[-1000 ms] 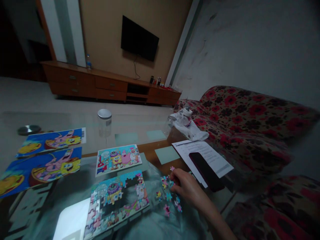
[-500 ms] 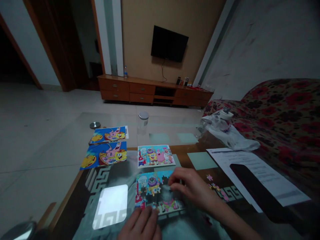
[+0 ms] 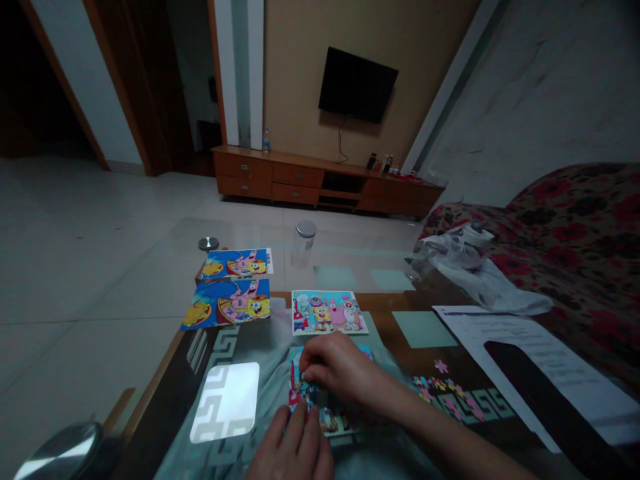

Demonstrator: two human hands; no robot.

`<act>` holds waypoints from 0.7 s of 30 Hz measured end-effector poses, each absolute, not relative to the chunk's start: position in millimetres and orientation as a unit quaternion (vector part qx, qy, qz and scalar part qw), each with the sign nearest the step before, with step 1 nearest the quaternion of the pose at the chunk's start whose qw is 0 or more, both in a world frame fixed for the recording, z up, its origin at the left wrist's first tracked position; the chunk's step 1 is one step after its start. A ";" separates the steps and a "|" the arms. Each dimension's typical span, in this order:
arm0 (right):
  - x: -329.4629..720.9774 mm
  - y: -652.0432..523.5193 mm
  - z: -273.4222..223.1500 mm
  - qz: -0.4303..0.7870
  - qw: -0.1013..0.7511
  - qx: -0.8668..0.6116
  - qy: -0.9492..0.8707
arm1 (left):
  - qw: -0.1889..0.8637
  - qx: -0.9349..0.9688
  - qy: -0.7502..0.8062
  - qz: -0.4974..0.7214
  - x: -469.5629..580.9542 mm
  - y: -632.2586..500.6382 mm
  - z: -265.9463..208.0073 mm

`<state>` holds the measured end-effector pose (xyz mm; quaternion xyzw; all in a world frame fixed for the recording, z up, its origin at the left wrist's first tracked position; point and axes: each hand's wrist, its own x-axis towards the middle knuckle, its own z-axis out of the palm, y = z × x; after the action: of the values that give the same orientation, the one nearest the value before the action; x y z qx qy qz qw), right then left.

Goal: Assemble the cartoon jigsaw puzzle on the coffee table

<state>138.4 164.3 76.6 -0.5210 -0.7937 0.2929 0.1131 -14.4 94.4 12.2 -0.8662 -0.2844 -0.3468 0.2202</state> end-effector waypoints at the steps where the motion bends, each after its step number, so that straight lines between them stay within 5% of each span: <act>1: 138.3 164.7 76.8 0.293 0.111 -0.520 -0.795 | 0.218 -0.868 -0.284 -0.343 -14.7 94.4 12.8; 21: 133.3 162.2 74.6 0.232 0.087 -0.499 -0.830 | 0.211 -0.890 -0.265 -0.306 -18.1 93.2 1.9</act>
<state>133.3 162.2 74.6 -0.4994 -0.8303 0.2316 0.0865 -18.1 93.2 1.9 -0.8897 -0.2651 -0.3059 0.2114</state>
